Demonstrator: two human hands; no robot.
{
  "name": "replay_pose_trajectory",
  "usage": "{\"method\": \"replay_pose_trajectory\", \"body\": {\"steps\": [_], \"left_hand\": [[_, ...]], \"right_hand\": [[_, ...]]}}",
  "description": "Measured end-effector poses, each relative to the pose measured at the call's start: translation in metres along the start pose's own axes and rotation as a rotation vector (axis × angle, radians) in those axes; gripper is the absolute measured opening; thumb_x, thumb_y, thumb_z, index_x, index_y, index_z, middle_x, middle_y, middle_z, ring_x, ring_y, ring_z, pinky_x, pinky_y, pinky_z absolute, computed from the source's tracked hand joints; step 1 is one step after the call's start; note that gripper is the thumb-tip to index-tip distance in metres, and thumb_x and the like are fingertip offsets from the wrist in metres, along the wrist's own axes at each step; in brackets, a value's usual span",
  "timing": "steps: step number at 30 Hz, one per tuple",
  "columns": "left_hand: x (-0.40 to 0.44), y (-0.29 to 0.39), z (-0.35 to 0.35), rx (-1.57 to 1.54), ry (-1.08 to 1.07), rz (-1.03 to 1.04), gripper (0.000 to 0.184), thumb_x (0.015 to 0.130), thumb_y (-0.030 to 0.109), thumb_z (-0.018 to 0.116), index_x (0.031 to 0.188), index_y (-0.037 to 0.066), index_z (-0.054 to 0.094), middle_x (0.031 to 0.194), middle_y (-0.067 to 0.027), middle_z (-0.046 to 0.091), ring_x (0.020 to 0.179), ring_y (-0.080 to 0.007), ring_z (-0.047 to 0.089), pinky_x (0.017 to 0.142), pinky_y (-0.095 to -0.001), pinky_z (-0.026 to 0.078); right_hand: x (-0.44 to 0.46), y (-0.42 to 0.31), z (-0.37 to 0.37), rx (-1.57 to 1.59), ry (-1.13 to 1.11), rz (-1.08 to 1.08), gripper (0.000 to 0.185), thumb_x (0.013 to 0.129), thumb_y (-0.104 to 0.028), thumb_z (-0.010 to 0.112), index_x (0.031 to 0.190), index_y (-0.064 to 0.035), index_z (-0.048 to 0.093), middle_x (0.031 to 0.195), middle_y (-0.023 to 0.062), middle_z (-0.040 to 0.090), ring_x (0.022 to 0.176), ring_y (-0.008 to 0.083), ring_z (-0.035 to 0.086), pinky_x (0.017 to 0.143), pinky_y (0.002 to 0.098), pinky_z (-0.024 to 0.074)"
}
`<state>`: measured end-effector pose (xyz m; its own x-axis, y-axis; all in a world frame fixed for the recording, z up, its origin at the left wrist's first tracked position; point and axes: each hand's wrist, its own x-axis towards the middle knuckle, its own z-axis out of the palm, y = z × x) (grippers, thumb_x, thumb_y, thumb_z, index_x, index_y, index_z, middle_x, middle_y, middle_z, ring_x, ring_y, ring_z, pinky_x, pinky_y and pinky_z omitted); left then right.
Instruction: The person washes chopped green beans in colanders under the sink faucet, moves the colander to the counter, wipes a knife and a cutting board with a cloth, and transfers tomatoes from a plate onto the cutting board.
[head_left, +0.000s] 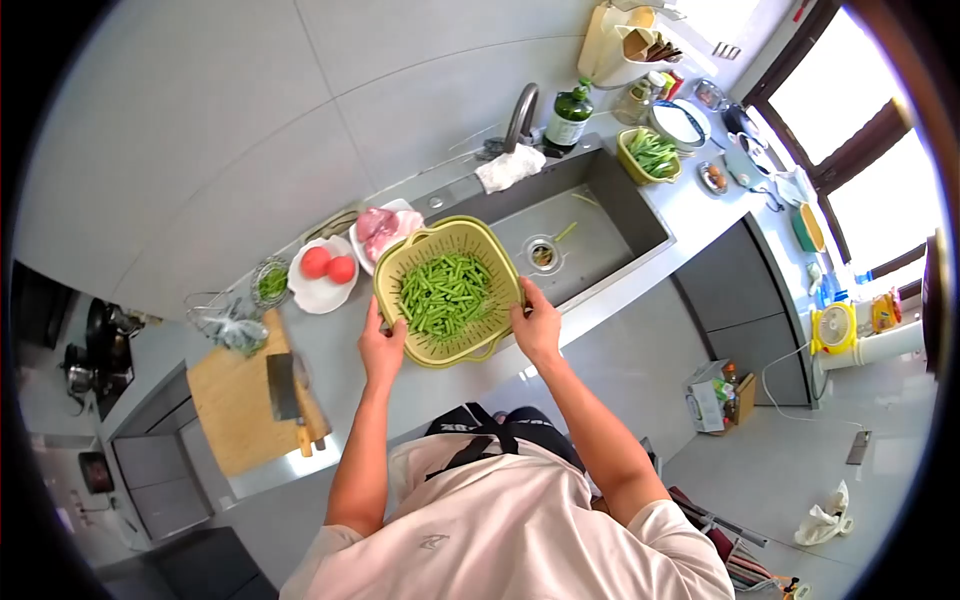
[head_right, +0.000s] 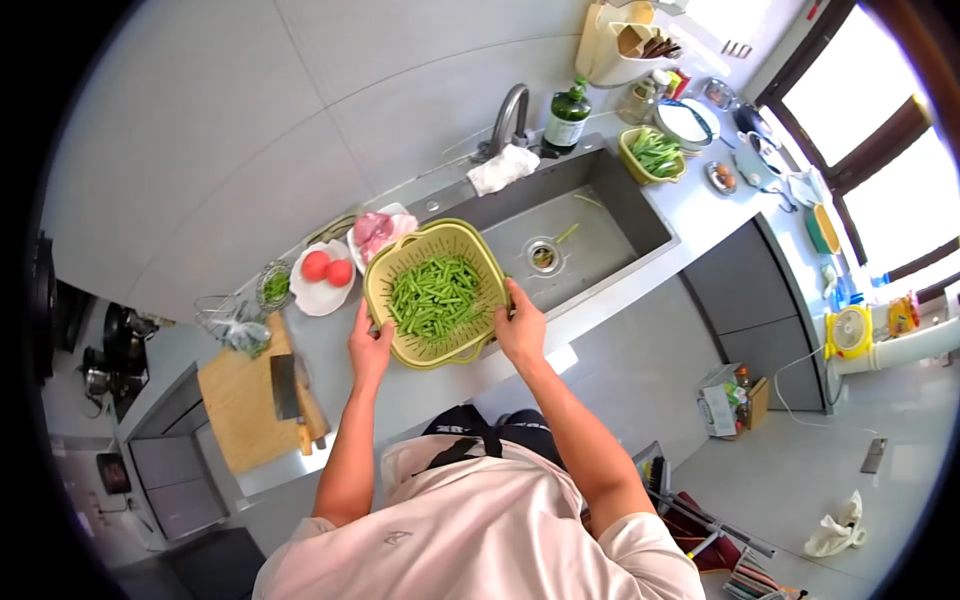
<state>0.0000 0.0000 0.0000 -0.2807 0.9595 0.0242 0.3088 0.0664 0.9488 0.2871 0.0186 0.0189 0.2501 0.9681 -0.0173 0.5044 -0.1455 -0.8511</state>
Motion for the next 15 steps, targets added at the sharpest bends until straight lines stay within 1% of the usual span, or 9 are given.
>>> {"method": "replay_pose_trajectory", "body": {"steps": [2, 3, 5, 6, 7, 10, 12, 13, 15], "left_hand": [[-0.004, 0.002, 0.022, 0.006, -0.082, -0.029, 0.072, 0.092, 0.008, 0.069, 0.154, -0.002, 0.035, 0.118, -0.0124, 0.073, 0.097, -0.0152, 0.071, 0.083, -0.0301, 0.056], [0.039, -0.003, 0.058, -0.033, -0.086, 0.042, 0.074, 0.091, 0.011, 0.071, 0.154, -0.002, 0.035, 0.118, -0.0149, 0.073, 0.097, -0.0202, 0.072, 0.084, -0.0337, 0.057], [0.046, -0.024, 0.085, 0.165, -0.101, 0.104, 0.074, 0.091, 0.018, 0.071, 0.153, -0.002, 0.036, 0.119, -0.0199, 0.072, 0.099, -0.0315, 0.073, 0.085, -0.0402, 0.057], [0.04, 0.007, 0.11, 0.229, -0.157, -0.012, 0.073, 0.091, 0.024, 0.07, 0.151, -0.003, 0.037, 0.118, -0.025, 0.07, 0.103, -0.0402, 0.069, 0.087, -0.0453, 0.055], [0.042, 0.03, 0.12, 0.267, -0.205, -0.12, 0.074, 0.092, 0.015, 0.071, 0.154, -0.002, 0.034, 0.122, -0.0235, 0.07, 0.109, -0.0337, 0.07, 0.094, -0.0392, 0.054], [0.058, 0.033, 0.162, 0.403, -0.246, -0.19, 0.073, 0.093, 0.017, 0.066, 0.154, -0.003, 0.032, 0.121, -0.0279, 0.068, 0.111, -0.0417, 0.066, 0.096, -0.0471, 0.052], [0.066, 0.022, 0.195, 0.407, -0.222, -0.21, 0.073, 0.092, 0.015, 0.064, 0.154, -0.004, 0.03, 0.121, -0.0296, 0.066, 0.112, -0.0428, 0.065, 0.096, -0.0483, 0.051], [0.068, 0.01, 0.214, 0.408, -0.205, -0.224, 0.073, 0.092, 0.013, 0.063, 0.154, -0.005, 0.029, 0.121, -0.0304, 0.066, 0.112, -0.0434, 0.065, 0.096, -0.0489, 0.051], [0.071, -0.011, 0.236, 0.373, -0.118, -0.182, 0.066, 0.09, 0.005, 0.059, 0.152, 0.004, 0.035, 0.127, -0.0265, 0.064, 0.116, -0.0441, 0.062, 0.096, -0.0493, 0.05]], "right_hand": [[-0.002, 0.02, -0.015, -0.005, 0.064, -0.018, 0.054, 0.087, -0.012, 0.064, 0.14, -0.0104, 0.059, 0.106, 0.0186, 0.074, 0.088, 0.0328, 0.073, 0.084, 0.0419, 0.0564], [0.046, 0.015, -0.028, -0.034, 0.089, -0.002, 0.052, 0.086, -0.011, 0.063, 0.138, -0.0105, 0.06, 0.106, 0.018, 0.074, 0.089, 0.033, 0.073, 0.083, 0.0418, 0.0566], [0.056, 0.029, -0.038, -0.05, 0.089, 0.097, 0.051, 0.086, -0.012, 0.064, 0.137, -0.0104, 0.062, 0.107, 0.0176, 0.074, 0.093, 0.0323, 0.073, 0.085, 0.0412, 0.0563], [0.069, 0.043, -0.06, -0.106, 0.103, 0.08, 0.051, 0.086, -0.012, 0.064, 0.136, -0.0104, 0.062, 0.108, 0.0176, 0.074, 0.094, 0.032, 0.073, 0.085, 0.0409, 0.0562], [0.077, 0.057, -0.063, -0.13, 0.105, 0.072, 0.05, 0.086, -0.012, 0.065, 0.136, -0.0104, 0.062, 0.108, 0.0176, 0.074, 0.095, 0.0317, 0.073, 0.086, 0.0406, 0.0561], [0.118, 0.098, -0.068, -0.166, 0.067, 0.081, 0.051, 0.085, -0.011, 0.067, 0.136, -0.0103, 0.062, 0.11, 0.0173, 0.074, 0.097, 0.0312, 0.073, 0.087, 0.0403, 0.0558], [0.142, 0.122, -0.076, -0.164, -0.008, 0.126, 0.053, 0.084, -0.01, 0.068, 0.137, -0.0102, 0.061, 0.114, 0.0171, 0.074, 0.099, 0.0316, 0.073, 0.089, 0.0406, 0.0557], [0.156, 0.133, -0.079, -0.168, -0.052, 0.119, 0.053, 0.085, -0.009, 0.068, 0.138, -0.0082, 0.06, 0.116, 0.0167, 0.073, 0.1, 0.029, 0.073, 0.089, 0.0387, 0.0558], [0.179, 0.153, -0.074, -0.157, -0.139, 0.111, 0.054, 0.087, -0.007, 0.068, 0.14, -0.0043, 0.057, 0.121, 0.0159, 0.072, 0.103, 0.0239, 0.073, 0.09, 0.0349, 0.056]]}}
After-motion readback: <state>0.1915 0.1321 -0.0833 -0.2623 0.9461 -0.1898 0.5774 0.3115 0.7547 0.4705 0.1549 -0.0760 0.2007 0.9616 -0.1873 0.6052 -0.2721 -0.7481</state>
